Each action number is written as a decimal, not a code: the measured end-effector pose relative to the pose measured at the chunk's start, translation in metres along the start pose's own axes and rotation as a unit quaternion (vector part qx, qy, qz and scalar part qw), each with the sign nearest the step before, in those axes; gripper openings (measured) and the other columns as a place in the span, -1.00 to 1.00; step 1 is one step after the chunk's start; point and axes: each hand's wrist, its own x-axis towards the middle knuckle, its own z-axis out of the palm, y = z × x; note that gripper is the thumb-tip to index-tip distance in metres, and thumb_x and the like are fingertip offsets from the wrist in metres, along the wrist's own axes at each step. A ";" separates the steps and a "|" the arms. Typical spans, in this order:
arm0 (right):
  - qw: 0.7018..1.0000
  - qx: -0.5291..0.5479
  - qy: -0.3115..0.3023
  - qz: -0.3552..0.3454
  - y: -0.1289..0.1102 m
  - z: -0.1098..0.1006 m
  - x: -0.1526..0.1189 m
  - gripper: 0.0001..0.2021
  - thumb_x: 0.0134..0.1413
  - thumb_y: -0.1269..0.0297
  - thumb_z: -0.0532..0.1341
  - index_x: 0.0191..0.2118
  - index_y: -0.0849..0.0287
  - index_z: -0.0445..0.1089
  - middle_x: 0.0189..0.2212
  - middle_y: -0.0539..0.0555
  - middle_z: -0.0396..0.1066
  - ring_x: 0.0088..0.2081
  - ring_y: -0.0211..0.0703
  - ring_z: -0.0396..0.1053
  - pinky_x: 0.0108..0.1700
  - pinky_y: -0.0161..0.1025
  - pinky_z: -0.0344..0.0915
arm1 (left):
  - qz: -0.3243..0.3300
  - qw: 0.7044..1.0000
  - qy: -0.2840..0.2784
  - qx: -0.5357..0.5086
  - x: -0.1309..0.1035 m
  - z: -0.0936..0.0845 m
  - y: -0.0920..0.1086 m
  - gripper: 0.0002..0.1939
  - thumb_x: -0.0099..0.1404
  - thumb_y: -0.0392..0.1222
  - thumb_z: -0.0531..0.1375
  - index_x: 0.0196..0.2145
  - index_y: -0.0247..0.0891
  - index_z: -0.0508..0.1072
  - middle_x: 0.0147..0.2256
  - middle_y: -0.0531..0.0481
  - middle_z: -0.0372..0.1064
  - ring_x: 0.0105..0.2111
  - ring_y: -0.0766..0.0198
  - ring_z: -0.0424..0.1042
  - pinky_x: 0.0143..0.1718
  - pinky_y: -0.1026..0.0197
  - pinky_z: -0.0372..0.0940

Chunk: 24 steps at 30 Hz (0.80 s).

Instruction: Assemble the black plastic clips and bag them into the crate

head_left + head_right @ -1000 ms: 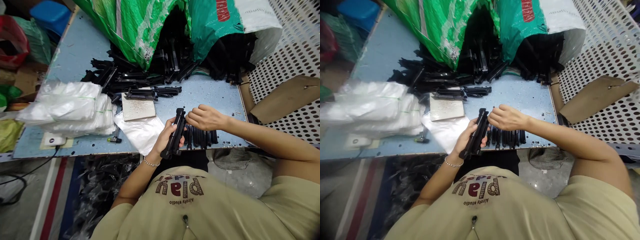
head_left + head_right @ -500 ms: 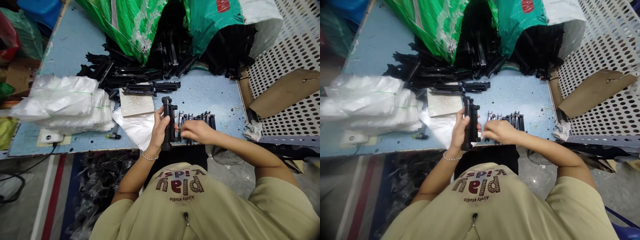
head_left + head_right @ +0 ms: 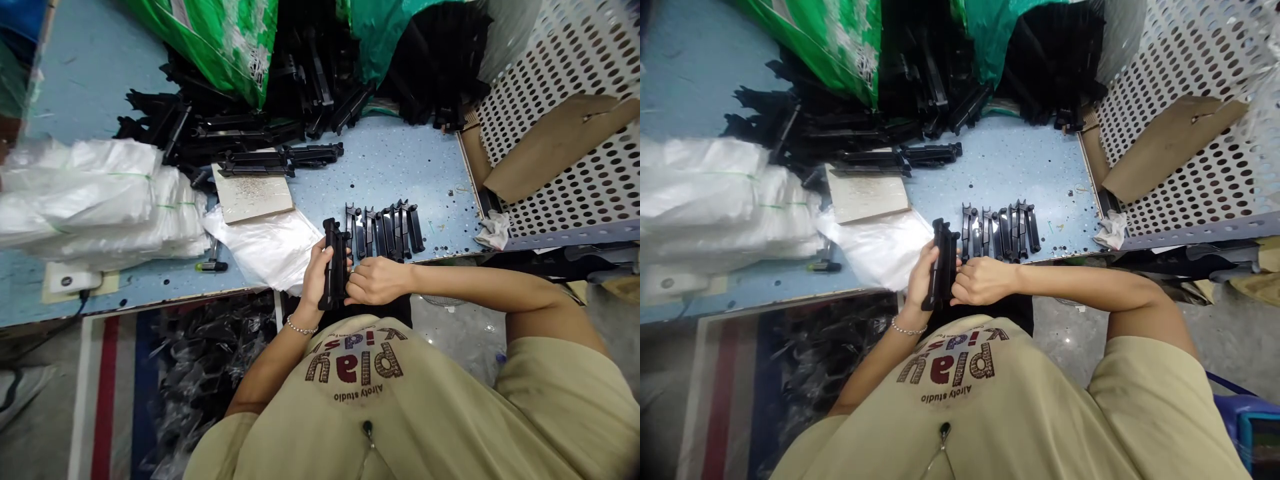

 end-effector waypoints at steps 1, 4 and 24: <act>1.000 0.023 -0.009 0.019 -0.006 0.007 -0.001 -0.47 0.53 0.02 -0.14 -0.40 0.15 0.32 -0.54 0.03 0.34 -0.50 -0.19 0.22 -0.40 -0.17 0.07 | 0.007 1.000 -0.004 -0.006 -0.003 -0.002 -0.005 -0.54 0.29 0.08 0.30 0.03 -0.17 0.34 -0.20 -0.02 0.55 -0.32 0.28 0.57 -0.32 0.24 0.45; 0.986 0.118 -0.016 0.116 -0.020 0.023 -0.004 -0.39 0.52 -0.06 -0.22 -0.37 0.17 0.37 -0.52 0.04 0.38 -0.50 -0.18 0.26 -0.42 -0.20 0.10 | 0.045 0.998 0.011 -0.037 -0.010 -0.017 -0.011 -0.57 0.31 0.10 0.28 0.00 -0.15 0.33 -0.20 0.01 0.55 -0.34 0.30 0.57 -0.34 0.26 0.45; 0.667 0.614 0.126 0.403 -0.061 0.047 0.019 -0.40 0.06 -0.07 0.42 0.14 0.12 0.39 -0.02 0.17 0.53 -0.10 0.04 0.56 -0.07 0.00 0.54 | 0.202 0.977 0.063 0.022 -0.032 -0.038 -0.019 -0.20 0.28 0.10 0.36 0.34 0.20 0.05 0.23 -0.09 0.22 0.08 0.12 0.51 0.07 0.10 0.44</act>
